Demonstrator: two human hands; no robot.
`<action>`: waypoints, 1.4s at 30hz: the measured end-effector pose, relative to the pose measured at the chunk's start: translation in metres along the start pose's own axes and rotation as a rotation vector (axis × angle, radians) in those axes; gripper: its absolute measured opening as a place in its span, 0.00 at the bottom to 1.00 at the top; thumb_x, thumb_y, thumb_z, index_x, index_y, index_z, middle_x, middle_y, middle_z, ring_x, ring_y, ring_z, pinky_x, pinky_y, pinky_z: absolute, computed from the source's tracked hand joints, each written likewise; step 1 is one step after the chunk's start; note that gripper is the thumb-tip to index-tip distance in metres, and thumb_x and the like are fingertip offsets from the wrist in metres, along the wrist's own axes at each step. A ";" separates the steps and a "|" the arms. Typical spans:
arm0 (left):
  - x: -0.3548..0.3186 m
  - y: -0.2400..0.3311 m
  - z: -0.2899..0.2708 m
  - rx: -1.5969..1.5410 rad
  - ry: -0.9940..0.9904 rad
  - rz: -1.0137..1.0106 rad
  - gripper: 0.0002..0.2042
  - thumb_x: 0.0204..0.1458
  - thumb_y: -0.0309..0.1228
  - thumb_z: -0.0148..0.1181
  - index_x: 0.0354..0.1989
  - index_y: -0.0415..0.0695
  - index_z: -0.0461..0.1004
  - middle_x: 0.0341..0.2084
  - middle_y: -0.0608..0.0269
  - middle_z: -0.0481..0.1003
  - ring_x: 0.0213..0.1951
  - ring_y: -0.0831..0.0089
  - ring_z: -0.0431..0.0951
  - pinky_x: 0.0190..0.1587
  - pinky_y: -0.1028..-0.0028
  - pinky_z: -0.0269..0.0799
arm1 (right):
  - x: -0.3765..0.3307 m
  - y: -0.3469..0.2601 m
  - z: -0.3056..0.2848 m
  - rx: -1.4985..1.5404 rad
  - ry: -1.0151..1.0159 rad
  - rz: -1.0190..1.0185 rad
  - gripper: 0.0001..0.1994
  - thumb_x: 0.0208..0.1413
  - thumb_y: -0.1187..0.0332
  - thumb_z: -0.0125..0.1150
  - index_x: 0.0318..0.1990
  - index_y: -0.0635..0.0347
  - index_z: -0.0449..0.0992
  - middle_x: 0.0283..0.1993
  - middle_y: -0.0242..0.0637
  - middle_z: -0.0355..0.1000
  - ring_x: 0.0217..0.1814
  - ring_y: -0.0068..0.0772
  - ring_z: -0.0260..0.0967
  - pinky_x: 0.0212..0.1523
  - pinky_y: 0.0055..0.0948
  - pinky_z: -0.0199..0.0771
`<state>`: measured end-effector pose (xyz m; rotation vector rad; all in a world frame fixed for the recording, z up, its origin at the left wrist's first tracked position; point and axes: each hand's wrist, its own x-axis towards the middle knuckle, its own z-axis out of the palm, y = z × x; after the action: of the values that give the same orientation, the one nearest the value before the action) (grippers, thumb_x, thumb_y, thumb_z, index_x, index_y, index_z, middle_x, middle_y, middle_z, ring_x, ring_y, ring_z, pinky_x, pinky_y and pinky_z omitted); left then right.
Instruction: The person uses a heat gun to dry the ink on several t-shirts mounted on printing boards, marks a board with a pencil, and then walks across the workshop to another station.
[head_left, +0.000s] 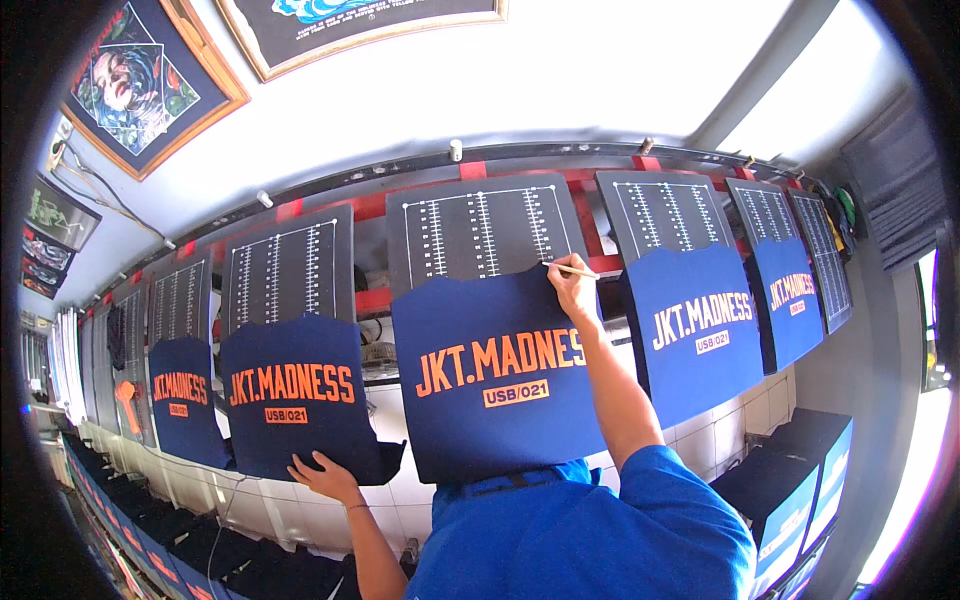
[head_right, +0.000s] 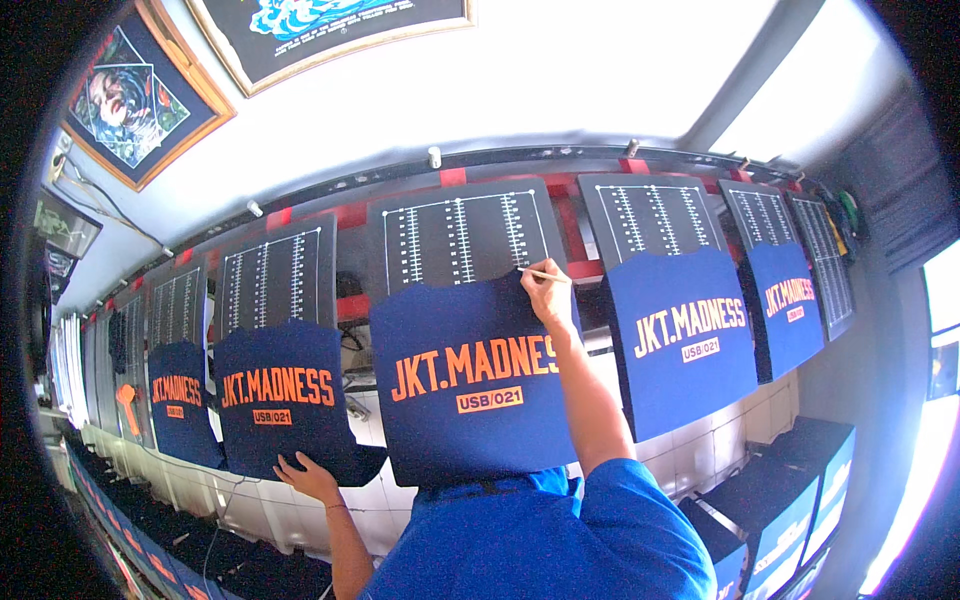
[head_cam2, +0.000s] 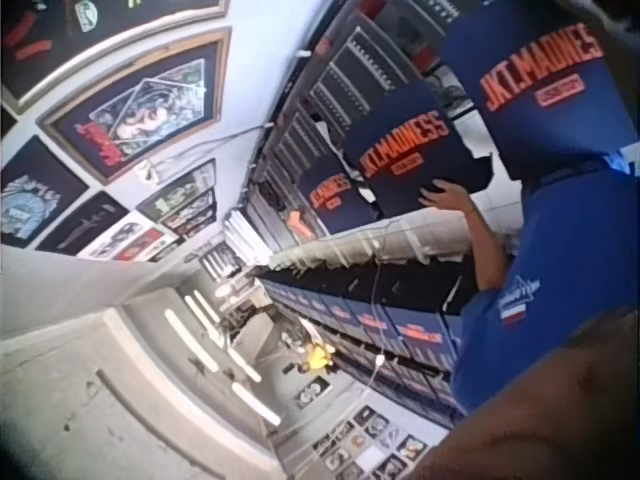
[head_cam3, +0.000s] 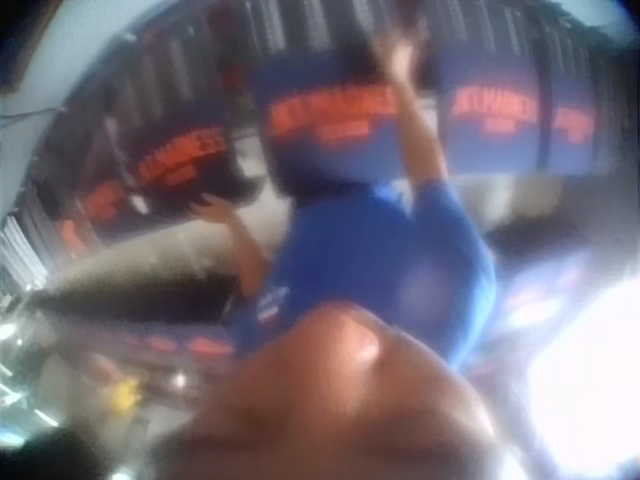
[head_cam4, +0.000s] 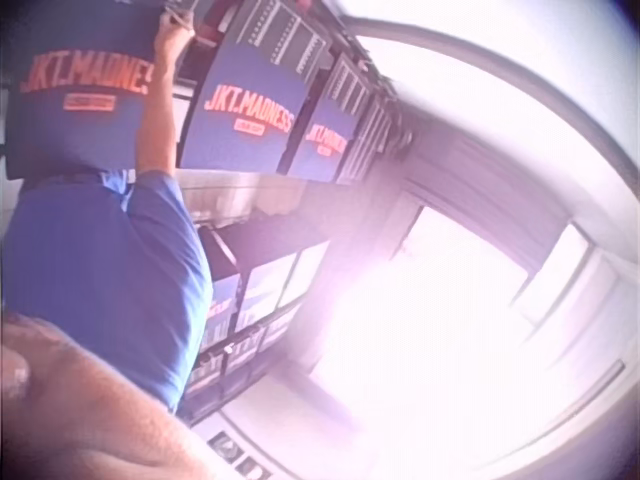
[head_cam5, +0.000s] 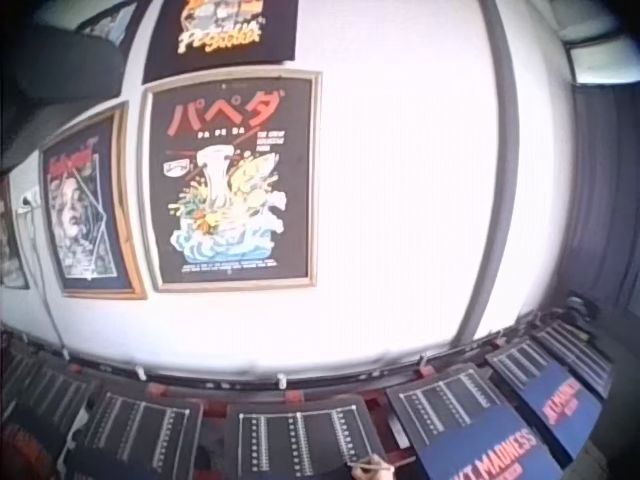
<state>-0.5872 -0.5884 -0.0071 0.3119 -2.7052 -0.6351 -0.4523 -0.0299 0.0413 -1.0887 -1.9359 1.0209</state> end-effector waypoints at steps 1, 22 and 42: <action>0.002 0.000 0.001 0.006 0.005 0.016 0.27 0.64 0.42 0.47 0.66 0.39 0.61 0.68 0.37 0.51 0.67 0.40 0.57 0.64 0.49 0.59 | -0.001 -0.002 0.000 0.026 0.000 0.008 0.08 0.52 0.69 0.65 0.32 0.65 0.76 0.27 0.42 0.76 0.30 0.28 0.75 0.35 0.28 0.74; 0.001 -0.001 0.002 0.025 -0.030 -0.009 0.27 0.64 0.42 0.47 0.66 0.36 0.59 0.68 0.34 0.50 0.68 0.41 0.54 0.67 0.52 0.56 | 0.000 0.006 0.002 -0.025 -0.017 -0.089 0.07 0.53 0.70 0.64 0.31 0.64 0.75 0.29 0.45 0.76 0.31 0.42 0.77 0.36 0.34 0.75; 0.003 0.007 -0.002 0.034 -0.025 -0.007 0.26 0.64 0.41 0.47 0.66 0.37 0.60 0.68 0.35 0.51 0.68 0.40 0.56 0.66 0.52 0.57 | 0.017 0.049 -0.018 0.842 0.180 0.209 0.05 0.62 0.70 0.57 0.39 0.62 0.71 0.33 0.38 0.73 0.32 0.25 0.72 0.34 0.26 0.80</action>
<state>-0.5902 -0.5837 -0.0016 0.3249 -2.7424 -0.5992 -0.4267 0.0074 0.0105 -0.8413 -1.0633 1.5841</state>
